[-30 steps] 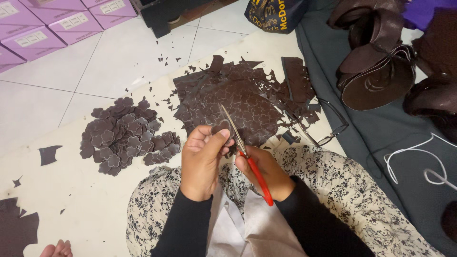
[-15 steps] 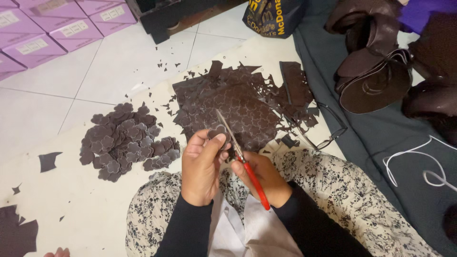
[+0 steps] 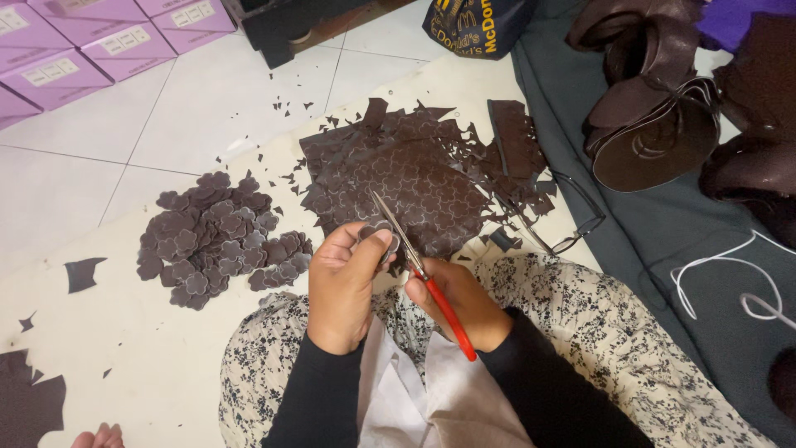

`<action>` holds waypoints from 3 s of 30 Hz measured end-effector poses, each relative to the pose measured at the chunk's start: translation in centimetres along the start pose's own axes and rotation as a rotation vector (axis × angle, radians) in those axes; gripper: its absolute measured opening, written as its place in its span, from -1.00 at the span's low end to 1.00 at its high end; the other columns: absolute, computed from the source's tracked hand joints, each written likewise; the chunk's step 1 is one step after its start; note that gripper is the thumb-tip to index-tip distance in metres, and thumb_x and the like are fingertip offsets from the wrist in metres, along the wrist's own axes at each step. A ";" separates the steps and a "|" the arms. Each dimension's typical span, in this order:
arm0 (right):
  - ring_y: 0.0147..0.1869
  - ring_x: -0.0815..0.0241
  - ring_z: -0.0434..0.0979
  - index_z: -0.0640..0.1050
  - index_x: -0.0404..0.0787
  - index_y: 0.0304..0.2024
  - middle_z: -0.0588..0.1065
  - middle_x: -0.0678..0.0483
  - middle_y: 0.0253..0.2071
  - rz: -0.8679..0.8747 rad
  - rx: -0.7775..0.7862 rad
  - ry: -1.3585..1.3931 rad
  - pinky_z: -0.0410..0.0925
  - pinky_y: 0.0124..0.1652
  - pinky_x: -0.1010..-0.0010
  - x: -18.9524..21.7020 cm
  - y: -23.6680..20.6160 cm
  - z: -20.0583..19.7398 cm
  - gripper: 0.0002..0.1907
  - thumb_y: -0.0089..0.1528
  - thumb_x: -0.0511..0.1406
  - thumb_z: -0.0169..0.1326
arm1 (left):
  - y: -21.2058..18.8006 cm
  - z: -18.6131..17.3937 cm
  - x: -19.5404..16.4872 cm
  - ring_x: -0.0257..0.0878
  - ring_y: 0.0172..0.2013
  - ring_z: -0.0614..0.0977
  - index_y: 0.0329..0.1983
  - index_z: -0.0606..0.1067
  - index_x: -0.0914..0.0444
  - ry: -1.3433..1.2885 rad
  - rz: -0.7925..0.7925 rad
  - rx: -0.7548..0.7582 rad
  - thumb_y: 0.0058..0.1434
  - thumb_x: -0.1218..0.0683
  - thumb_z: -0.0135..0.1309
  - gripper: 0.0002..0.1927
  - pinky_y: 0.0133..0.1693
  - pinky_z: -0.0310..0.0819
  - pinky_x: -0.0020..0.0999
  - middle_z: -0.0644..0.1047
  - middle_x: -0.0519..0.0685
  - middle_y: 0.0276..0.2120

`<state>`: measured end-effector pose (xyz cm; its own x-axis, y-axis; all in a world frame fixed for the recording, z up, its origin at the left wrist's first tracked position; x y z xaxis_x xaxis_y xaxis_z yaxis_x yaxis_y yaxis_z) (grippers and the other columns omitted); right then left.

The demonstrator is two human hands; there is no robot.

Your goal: The person sits on the floor and uses red-handled scissors to cut flower-shaped pieces from a brown patterned sheet. The cut shapes are placed in a growing pile to the left, while the remaining sheet is repositioned as needed.

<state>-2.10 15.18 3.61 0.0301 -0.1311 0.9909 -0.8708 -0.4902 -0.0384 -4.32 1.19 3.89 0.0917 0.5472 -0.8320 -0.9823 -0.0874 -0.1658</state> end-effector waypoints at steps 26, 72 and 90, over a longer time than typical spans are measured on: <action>-0.40 0.47 0.19 0.47 -0.19 -0.28 0.25 0.31 -0.50 0.093 0.030 -0.043 0.15 -0.41 0.53 -1.9 0.3 -0.3 -0.51 0.33 0.10 0.00 | -0.2 0.1 -0.5 -0.44 -0.36 0.50 -0.17 0.50 0.32 0.121 0.027 0.053 0.33 0.21 0.06 -0.93 -0.24 0.43 -0.51 0.54 -0.13 -0.32; -0.34 0.34 0.29 0.39 -0.17 -0.26 0.30 0.19 -0.43 -0.051 0.098 -0.200 0.27 -0.34 0.42 0.8 0.4 -0.5 -0.45 0.29 0.17 0.01 | -0.5 -0.4 -1.6 -0.42 -0.45 0.60 -0.22 0.62 0.39 0.407 0.038 0.011 0.30 0.14 0.16 -0.83 -0.37 0.49 -0.54 0.63 -0.08 -0.42; -0.38 0.35 0.29 0.37 -0.16 -0.33 0.28 0.21 -0.47 -0.052 0.112 -0.247 0.27 -0.36 0.44 0.5 0.5 -0.8 -0.43 0.27 0.20 -0.01 | -0.1 -0.7 -1.4 -0.42 -0.48 0.60 -0.24 0.61 0.37 0.426 0.017 0.006 0.28 0.13 0.18 -0.83 -0.41 0.48 -0.55 0.63 -0.07 -0.43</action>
<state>-2.91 15.57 4.21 0.2045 -0.3029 0.9308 -0.8057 -0.5922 -0.0157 -4.22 -0.11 4.70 0.1338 0.1525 -0.9792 -0.9851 -0.0877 -0.1483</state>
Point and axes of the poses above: each hand's wrist, its own y-axis towards the middle knuckle, its own z-axis out of the palm, x = y × z, the point moved 9 cm from there along y, towards the middle knuckle
